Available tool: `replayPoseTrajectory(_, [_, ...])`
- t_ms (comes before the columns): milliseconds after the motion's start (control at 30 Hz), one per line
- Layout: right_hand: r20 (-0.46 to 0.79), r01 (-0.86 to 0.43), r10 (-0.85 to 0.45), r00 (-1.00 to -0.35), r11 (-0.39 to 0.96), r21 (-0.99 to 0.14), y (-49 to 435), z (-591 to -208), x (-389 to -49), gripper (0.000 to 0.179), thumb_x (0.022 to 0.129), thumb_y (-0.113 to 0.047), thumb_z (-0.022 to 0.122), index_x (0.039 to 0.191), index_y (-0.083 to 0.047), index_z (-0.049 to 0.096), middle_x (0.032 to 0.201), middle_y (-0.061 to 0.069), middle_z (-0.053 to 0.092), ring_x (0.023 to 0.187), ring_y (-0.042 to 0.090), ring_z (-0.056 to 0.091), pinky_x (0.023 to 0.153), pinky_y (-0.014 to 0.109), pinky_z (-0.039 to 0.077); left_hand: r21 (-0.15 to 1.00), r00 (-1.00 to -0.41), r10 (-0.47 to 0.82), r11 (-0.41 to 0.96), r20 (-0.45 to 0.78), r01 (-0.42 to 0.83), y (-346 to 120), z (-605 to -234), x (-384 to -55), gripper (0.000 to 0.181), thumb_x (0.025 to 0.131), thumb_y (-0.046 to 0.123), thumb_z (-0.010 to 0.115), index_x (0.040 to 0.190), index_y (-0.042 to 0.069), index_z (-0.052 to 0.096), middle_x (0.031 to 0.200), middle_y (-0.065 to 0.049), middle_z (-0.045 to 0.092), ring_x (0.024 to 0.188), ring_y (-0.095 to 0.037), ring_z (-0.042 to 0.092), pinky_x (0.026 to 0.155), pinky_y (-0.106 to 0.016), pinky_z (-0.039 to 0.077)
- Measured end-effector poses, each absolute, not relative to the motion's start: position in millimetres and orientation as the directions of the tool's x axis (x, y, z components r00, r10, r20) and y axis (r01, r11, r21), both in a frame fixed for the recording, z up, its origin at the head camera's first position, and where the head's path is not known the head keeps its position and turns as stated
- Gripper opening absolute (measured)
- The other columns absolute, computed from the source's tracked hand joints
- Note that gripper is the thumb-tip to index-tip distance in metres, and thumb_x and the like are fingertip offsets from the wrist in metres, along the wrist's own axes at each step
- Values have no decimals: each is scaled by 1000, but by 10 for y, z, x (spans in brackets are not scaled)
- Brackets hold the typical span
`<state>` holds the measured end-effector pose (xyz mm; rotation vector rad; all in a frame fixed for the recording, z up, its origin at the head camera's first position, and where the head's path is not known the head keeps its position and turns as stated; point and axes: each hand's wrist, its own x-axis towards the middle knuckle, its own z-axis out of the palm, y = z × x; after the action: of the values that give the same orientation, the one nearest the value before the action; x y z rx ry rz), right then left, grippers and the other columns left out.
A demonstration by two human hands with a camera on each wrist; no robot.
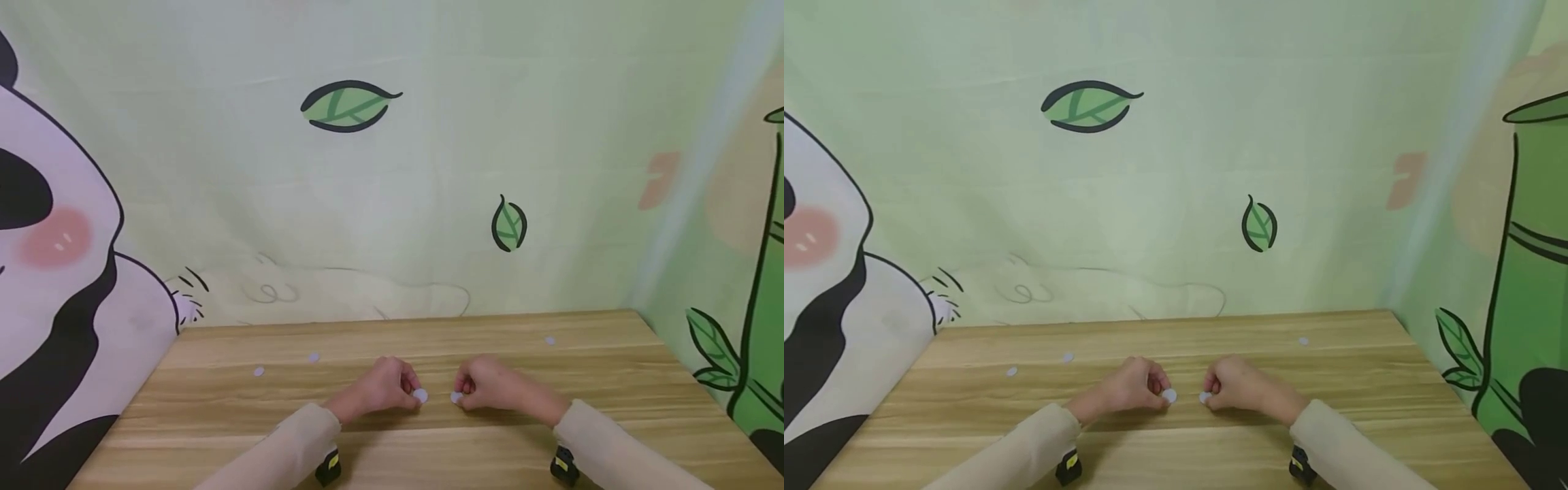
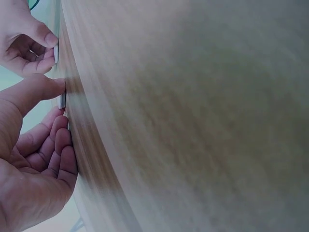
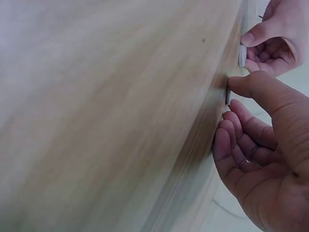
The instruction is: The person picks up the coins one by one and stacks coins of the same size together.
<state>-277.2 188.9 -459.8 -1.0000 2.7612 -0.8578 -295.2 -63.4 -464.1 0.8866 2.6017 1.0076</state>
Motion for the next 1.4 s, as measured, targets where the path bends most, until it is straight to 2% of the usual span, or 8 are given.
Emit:
replayPoseTrajectory(267, [70,-526,-596,-800,639,-562,1882,-4568,-2800,12,80,-13,81,81,-9,71,71,-10,60,66,-2,52,61,20,47,662,-801,598,591,23,461,-634,-4622,-2958,19,74,9,87,85,4,72,74,0,63,69,-5,52,63,-20,44])
replayPoseTrajectory(567, [56,-500,-585,-809,636,-588,1870,-4554,-2797,12,83,-14,83,81,-9,73,70,-10,63,65,-2,54,61,20,49,662,-803,596,601,2,448,-644,-4613,-2957,18,75,10,88,86,6,73,73,5,61,69,-5,52,63,-20,45])
replayPoseTrajectory(833, [61,-487,-577,-814,623,-612,1888,-4538,-2798,11,82,-11,83,82,-6,73,71,-9,64,65,-2,55,62,20,50,679,-796,605,591,-15,436,-651,-4573,-2966,19,77,9,87,88,5,73,74,3,62,70,-5,52,63,-20,45])
replayPoseTrajectory(1100, [71,-494,-580,-811,615,-615,1892,-4567,-2777,11,81,-13,83,83,-7,74,71,-9,64,65,-2,55,61,19,50,723,-764,643,506,48,471,-784,-4623,-2993,21,79,8,84,93,0,72,82,-2,67,77,-12,59,68,-21,49])
replayPoseTrajectory(1267, [63,-482,-583,-810,601,-638,1902,-4596,-2750,12,81,-12,84,83,-8,72,72,-9,63,66,0,55,61,20,49,720,-798,592,502,117,478,-985,-4612,-2999,17,81,5,81,96,0,73,86,-4,69,79,-12,60,70,-22,51])
replayPoseTrajectory(1400, [77,-489,-582,-810,596,-637,1906,-4607,-2738,13,81,-12,84,83,-8,72,72,-9,63,66,0,55,61,20,49,691,-843,513,551,161,468,-1185,-4517,-3021,17,81,5,81,96,1,73,89,-3,70,81,-12,61,74,-25,52])
